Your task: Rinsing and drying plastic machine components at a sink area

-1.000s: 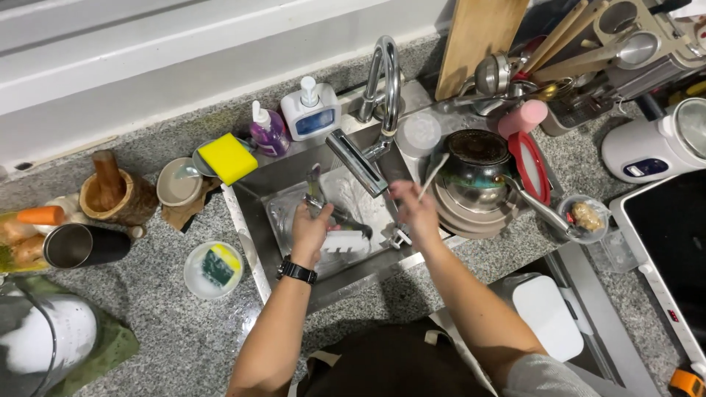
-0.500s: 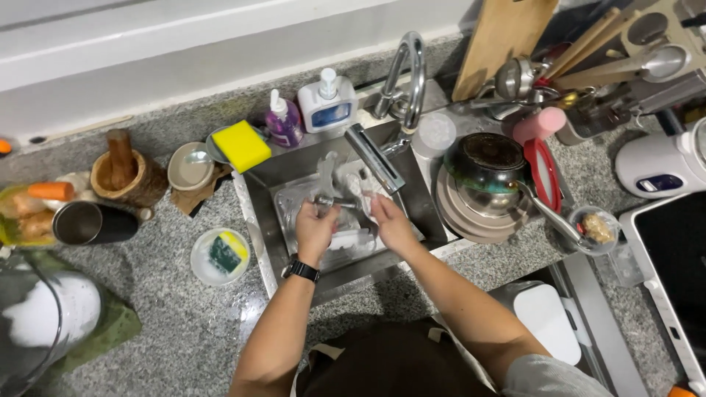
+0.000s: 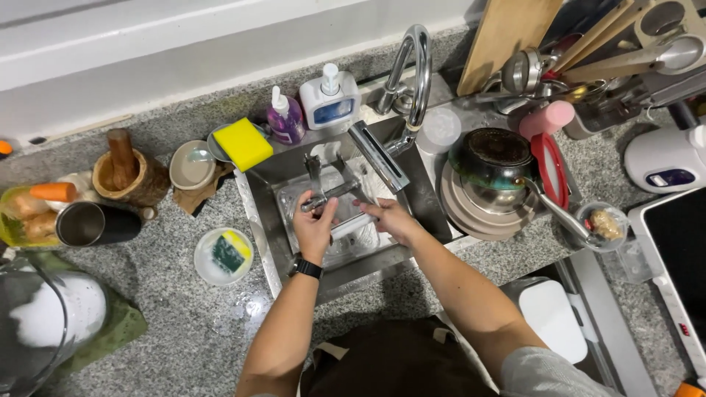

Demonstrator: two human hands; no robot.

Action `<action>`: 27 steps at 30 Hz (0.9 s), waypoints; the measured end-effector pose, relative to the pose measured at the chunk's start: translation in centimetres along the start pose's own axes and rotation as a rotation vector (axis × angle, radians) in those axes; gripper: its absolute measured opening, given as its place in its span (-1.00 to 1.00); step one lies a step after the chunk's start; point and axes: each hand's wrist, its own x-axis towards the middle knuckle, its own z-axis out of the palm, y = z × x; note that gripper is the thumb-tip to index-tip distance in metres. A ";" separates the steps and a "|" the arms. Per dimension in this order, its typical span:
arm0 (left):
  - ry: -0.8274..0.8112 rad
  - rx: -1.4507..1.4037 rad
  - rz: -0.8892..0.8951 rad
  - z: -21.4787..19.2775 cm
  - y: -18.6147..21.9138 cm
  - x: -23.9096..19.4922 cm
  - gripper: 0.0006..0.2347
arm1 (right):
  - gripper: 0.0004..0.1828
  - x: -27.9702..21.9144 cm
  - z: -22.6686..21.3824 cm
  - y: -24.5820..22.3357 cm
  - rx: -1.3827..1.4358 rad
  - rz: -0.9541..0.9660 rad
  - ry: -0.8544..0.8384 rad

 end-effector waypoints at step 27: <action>-0.329 0.910 0.118 3.6 -1.9 1.3 -0.61 | -0.63 0.1 -1.6 -4.2 -0.994 -0.866 0.155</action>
